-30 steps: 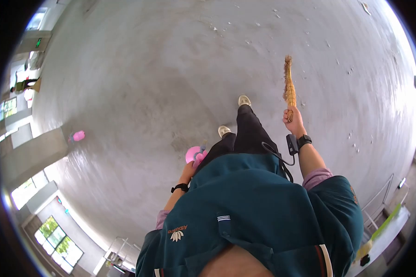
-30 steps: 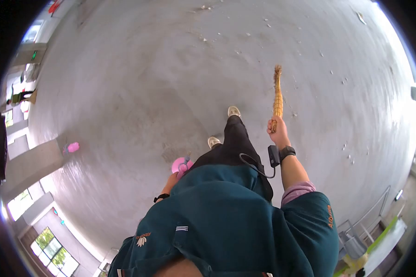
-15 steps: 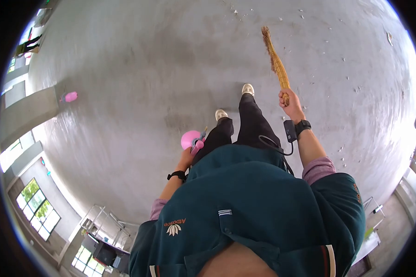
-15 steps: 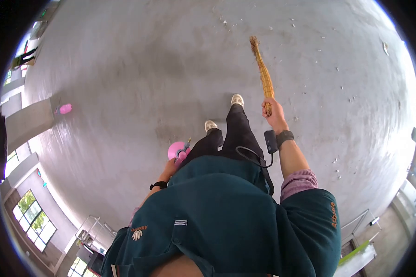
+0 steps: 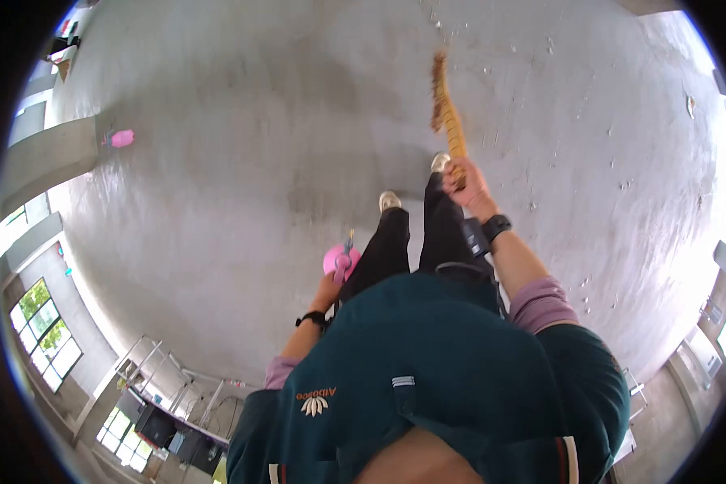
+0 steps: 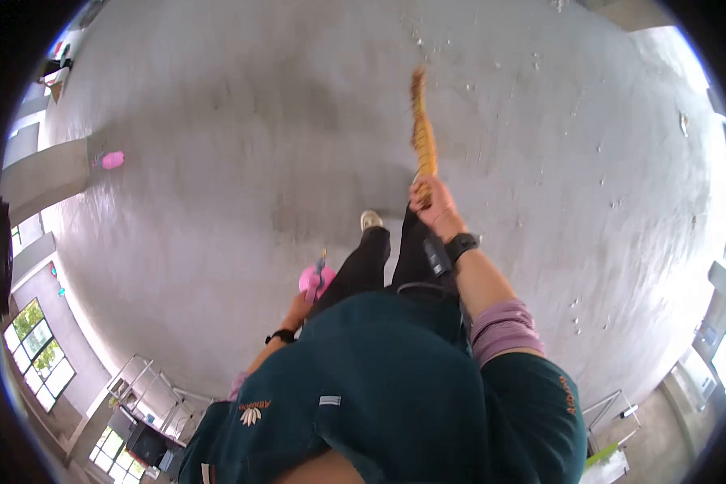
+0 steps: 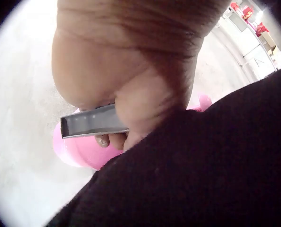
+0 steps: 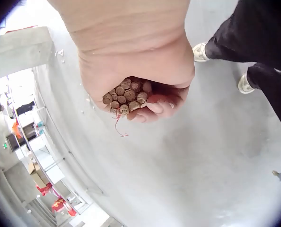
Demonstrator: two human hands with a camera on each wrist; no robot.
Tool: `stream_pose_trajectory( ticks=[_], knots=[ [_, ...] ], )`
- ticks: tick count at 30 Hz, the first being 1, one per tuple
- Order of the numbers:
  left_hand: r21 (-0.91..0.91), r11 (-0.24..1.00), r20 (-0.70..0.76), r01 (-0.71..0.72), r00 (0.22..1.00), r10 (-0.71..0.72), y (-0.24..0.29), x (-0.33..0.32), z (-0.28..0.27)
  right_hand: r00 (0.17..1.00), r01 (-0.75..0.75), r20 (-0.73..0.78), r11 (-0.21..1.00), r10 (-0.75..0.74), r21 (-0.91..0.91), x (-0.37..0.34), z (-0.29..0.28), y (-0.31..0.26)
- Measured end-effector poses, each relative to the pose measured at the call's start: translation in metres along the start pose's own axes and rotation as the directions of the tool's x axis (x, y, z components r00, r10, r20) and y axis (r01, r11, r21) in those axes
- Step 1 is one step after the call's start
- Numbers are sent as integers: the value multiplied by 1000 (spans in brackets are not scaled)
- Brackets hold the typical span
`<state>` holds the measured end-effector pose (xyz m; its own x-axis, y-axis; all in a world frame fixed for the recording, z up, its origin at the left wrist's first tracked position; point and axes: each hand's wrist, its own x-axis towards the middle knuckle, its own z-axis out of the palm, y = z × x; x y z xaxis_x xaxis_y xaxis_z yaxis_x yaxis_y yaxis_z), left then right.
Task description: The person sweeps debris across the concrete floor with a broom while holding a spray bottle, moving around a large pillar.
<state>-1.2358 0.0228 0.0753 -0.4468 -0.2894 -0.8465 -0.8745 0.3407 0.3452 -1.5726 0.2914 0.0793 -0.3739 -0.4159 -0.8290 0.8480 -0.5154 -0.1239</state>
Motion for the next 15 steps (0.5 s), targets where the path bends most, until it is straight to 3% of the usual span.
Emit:
stream_pose_trajectory(
  ticks=[1,2,3,5,9,13,15],
  knots=[
    [-3,999,17,43,999,-43,-2,1,-3,999,-34,-10,999,34,-25,9,12,10],
    [89,993,7,-79,997,79,-3,-3,-5,996,-68,57,997,69,-23,20,23,19],
    [80,993,2,-84,996,84,-3,-6,-7,990,-120,79,991,116,57,30,38,26],
    [19,1000,-36,13,999,-12,0,-5,-11,966,-240,113,967,230,83,62,64,33],
    [58,998,-132,-17,991,24,-3,-6,-2,934,-349,102,936,343,47,105,115,32],
    [27,999,-128,23,992,-19,22,-14,-15,951,-299,109,951,290,82,155,152,4],
    [102,995,-157,9,988,7,30,-17,-16,972,-232,67,959,224,164,170,149,-22]
  ],
)
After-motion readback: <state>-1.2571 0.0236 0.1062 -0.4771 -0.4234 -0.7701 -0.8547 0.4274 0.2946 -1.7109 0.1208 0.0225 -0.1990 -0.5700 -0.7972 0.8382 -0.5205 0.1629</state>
